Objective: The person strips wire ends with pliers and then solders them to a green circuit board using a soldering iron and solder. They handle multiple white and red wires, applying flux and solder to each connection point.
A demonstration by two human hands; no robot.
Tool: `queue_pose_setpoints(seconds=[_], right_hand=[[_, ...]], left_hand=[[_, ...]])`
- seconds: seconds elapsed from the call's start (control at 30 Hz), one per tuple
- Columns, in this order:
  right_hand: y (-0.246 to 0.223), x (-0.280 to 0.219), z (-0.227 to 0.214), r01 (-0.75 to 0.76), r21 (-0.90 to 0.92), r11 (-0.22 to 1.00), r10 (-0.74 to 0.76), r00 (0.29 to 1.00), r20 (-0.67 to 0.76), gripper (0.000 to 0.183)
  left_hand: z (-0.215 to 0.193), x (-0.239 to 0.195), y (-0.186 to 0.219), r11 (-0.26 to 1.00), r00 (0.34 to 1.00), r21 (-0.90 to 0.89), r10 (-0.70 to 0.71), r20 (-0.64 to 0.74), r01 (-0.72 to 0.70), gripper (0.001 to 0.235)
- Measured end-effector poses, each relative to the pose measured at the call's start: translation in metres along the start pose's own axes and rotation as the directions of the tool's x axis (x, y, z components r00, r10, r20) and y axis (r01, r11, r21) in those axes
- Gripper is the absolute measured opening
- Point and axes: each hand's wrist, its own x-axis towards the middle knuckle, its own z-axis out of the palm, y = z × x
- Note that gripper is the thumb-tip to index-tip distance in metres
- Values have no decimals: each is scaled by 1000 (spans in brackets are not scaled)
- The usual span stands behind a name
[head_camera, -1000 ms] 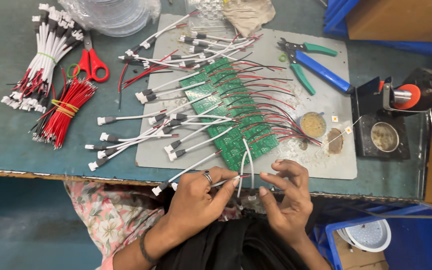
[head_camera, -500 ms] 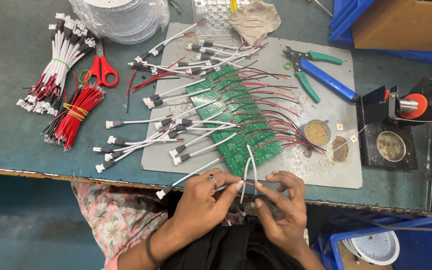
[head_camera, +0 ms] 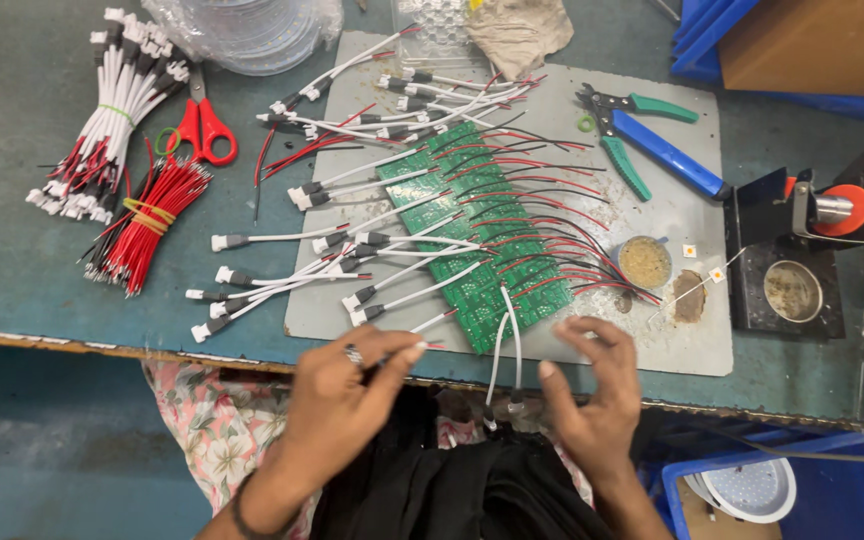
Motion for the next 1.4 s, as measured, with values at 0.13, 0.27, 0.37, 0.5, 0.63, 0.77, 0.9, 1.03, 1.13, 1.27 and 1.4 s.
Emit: queue_pose_setpoints(seconds=[0.13, 0.27, 0.37, 0.5, 0.63, 0.77, 0.9, 1.03, 1.13, 1.27, 1.4], right_hand=[[9, 7, -7, -54, -131, 990, 53, 999, -9, 58], [11, 10, -3, 0, -181, 983, 1, 1000, 7, 65], [13, 15, -1, 87, -233, 968, -86, 996, 17, 69], [18, 25, 5, 104, -261, 960, -83, 992, 92, 69], [21, 32, 11, 154, -273, 950, -125, 985, 121, 69], [23, 34, 15, 158, -290, 944, -126, 984, 125, 71], [26, 34, 16, 145, -263, 954, -123, 988, 98, 70], [27, 31, 16, 126, -254, 959, -105, 990, 93, 71], [26, 30, 17, 119, -261, 958, -98, 991, 91, 72], [25, 30, 18, 141, -253, 957, -121, 988, 94, 72], [24, 29, 19, 177, -266, 948, -156, 983, 97, 69]], left_hand=[[-10, 3, -4, 999, 998, -1, -52, -28, 52, 13], [-8, 2, -9, 990, 981, 67, -130, 145, 121, 16], [1, -3, -16, 922, 832, 82, -377, 406, 378, 18], [21, -9, -29, 844, 804, -282, -256, 536, 456, 20], [31, -12, -41, 782, 739, -302, -279, 613, 546, 20], [41, -12, -45, 651, 766, -492, -226, 602, 578, 21], [47, -14, -48, 610, 776, -548, -187, 602, 572, 23], [48, -18, -51, 587, 779, -560, -213, 590, 585, 22], [45, -19, -52, 588, 793, -573, -214, 571, 571, 23], [41, -17, -53, 584, 793, -568, -245, 558, 580, 24], [36, -16, -56, 541, 799, -599, -285, 530, 590, 24]])
